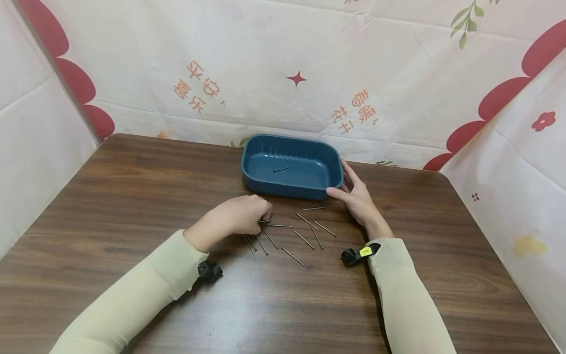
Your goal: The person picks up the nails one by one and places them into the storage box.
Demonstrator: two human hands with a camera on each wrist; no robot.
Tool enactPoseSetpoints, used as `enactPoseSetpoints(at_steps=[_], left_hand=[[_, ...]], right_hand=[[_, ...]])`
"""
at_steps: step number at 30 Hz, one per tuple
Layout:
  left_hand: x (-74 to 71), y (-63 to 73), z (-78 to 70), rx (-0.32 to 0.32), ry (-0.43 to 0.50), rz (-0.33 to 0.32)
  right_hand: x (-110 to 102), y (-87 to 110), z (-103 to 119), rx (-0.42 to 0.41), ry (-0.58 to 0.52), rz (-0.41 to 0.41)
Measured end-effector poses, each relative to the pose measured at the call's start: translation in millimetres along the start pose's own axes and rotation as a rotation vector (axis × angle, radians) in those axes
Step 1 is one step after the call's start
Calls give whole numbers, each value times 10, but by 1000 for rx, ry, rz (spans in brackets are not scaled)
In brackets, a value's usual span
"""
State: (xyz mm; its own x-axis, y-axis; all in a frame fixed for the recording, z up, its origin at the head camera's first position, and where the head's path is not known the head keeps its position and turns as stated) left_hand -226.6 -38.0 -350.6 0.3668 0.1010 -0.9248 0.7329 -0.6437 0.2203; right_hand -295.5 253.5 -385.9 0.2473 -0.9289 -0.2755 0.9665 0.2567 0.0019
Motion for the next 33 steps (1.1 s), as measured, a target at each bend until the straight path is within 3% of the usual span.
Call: enactPoseSetpoints(at_steps=[19, 27, 33], left_hand=[[-84, 4, -16, 85, -28, -98], [-94, 8, 36, 123, 87, -54], [-117, -7, 43, 180, 111, -102]], right_hand=[[-21, 28, -3, 3, 13, -4], [16, 17, -3, -5, 16, 1], [7, 13, 16, -4, 11, 2]])
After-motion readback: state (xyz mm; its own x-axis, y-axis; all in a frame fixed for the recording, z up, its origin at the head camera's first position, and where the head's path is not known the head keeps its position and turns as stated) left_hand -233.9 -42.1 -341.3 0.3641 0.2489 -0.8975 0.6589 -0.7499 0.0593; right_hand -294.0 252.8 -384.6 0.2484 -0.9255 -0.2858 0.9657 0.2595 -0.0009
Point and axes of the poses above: each hand's wrist, its own y-axis away from the middle knuckle, its own x-axis out of the palm, z = x × y, the point moved 3 cm from there along -y, towards the middle knuckle, and after that the axes turned 1 degree about z, right-handed, at the moved point
